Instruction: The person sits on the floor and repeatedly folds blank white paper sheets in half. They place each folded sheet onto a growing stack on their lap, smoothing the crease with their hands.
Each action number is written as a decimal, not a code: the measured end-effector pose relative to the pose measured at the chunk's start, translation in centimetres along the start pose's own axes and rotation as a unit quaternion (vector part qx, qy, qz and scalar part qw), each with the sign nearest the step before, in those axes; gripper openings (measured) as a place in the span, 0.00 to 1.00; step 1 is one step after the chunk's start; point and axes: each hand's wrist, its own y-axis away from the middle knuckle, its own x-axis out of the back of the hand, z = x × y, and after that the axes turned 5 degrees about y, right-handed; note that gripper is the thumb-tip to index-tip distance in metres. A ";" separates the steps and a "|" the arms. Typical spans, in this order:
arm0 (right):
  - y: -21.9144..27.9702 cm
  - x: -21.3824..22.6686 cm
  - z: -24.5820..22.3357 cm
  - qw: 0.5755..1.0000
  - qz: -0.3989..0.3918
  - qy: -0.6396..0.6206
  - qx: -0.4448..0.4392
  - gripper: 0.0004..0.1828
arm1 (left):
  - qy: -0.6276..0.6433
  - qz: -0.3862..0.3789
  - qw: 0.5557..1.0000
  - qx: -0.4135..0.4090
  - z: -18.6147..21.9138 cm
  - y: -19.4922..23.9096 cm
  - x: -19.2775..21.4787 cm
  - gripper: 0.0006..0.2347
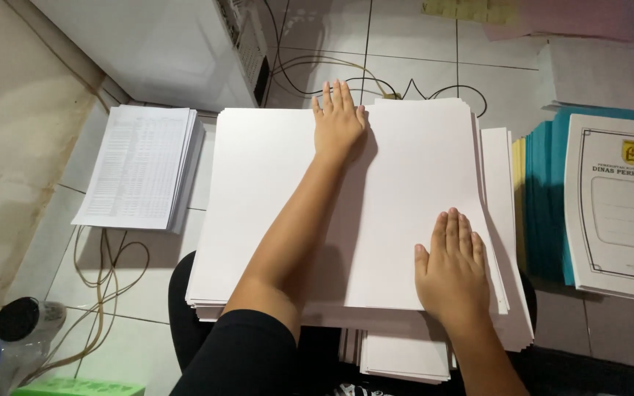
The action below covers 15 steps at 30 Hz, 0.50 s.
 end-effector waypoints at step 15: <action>1.1 -1.9 0.1 0.989 0.119 -0.048 -0.070 0.42 | 0.052 -0.116 0.991 -0.053 1.6 20.6 7.2 0.27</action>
